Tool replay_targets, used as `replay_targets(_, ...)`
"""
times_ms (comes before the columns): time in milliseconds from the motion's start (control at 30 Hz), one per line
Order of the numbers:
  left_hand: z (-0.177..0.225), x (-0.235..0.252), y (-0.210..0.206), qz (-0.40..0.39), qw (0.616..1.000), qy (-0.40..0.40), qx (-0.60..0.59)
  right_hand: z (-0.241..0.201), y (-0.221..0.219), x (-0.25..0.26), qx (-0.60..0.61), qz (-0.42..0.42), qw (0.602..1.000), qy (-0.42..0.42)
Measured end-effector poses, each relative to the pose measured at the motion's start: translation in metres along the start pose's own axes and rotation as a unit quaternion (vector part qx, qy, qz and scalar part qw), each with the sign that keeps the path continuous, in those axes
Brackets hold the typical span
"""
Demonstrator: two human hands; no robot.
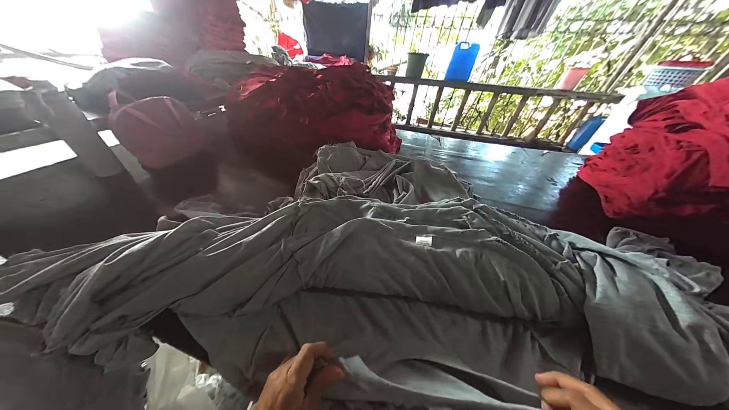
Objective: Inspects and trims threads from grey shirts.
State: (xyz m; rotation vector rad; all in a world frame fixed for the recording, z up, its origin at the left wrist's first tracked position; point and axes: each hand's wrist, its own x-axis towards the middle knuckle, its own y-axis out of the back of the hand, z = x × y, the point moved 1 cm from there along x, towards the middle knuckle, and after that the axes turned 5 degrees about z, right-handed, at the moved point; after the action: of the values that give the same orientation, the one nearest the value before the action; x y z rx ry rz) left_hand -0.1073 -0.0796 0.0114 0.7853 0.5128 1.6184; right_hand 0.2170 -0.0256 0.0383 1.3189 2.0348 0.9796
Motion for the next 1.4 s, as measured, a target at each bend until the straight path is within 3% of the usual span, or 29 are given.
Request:
replay_targets(200, -0.004, 0.021, 0.003, -0.050, 0.997, -0.023, -0.059, -0.005, -0.016, 0.021, 0.027, 0.111, 0.992, -0.047)
replay_targets(400, -0.026, 0.073, 0.010, -0.088, 0.988, 0.089, -0.089, 0.018, -0.018, 0.078, 0.070, 0.101, 0.991, -0.044)
replay_targets(467, -0.030, 0.092, 0.010, -0.145, 0.976, 0.143, -0.076, 0.027, -0.020, 0.094, 0.149, 0.070, 0.982, -0.092)
replay_targets(600, -0.023, 0.104, 0.004, -0.211, 0.959, 0.187, 0.036, 0.043, -0.027, 0.101, 0.356, 0.072, 0.919, -0.154)
replay_targets(667, -0.010, 0.091, -0.003, -0.166, 0.965, 0.160, 0.122, 0.047, -0.028, 0.096, 0.387, 0.057, 0.906, -0.164)
replay_targets(700, -0.001, 0.080, -0.009, -0.094, 0.977, 0.119, 0.147, 0.049, -0.028, 0.092, 0.391, 0.047, 0.905, -0.164)
replay_targets(767, 0.019, 0.061, -0.020, 0.032, 0.989, 0.055, 0.136, 0.052, -0.029, 0.086, 0.388, 0.029, 0.906, -0.164)
replay_targets(833, 0.034, 0.047, -0.031, 0.071, 0.995, 0.032, 0.061, 0.053, -0.029, 0.082, 0.372, 0.009, 0.914, -0.161)
replay_targets(967, 0.030, 0.036, -0.055, 0.005, 0.998, 0.002, -0.059, 0.052, -0.029, 0.077, 0.365, -0.008, 0.919, -0.149)
replay_targets(1167, 0.015, 0.027, -0.060, -0.013, 0.996, 0.005, -0.089, 0.058, -0.030, 0.067, 0.417, -0.005, 0.899, -0.136)
replay_targets(1233, 0.014, 0.024, -0.059, -0.010, 0.996, 0.012, -0.090, 0.056, -0.029, 0.065, 0.346, -0.012, 0.925, -0.154)
replay_targets(1300, 0.017, 0.022, -0.056, -0.012, 0.996, 0.027, -0.087, 0.046, -0.024, 0.063, 0.190, -0.005, 0.970, -0.152)
replay_targets(1400, 0.016, 0.022, -0.058, -0.010, 0.997, 0.025, -0.079, 0.012, -0.023, 0.059, 0.098, 0.094, 0.989, -0.064)
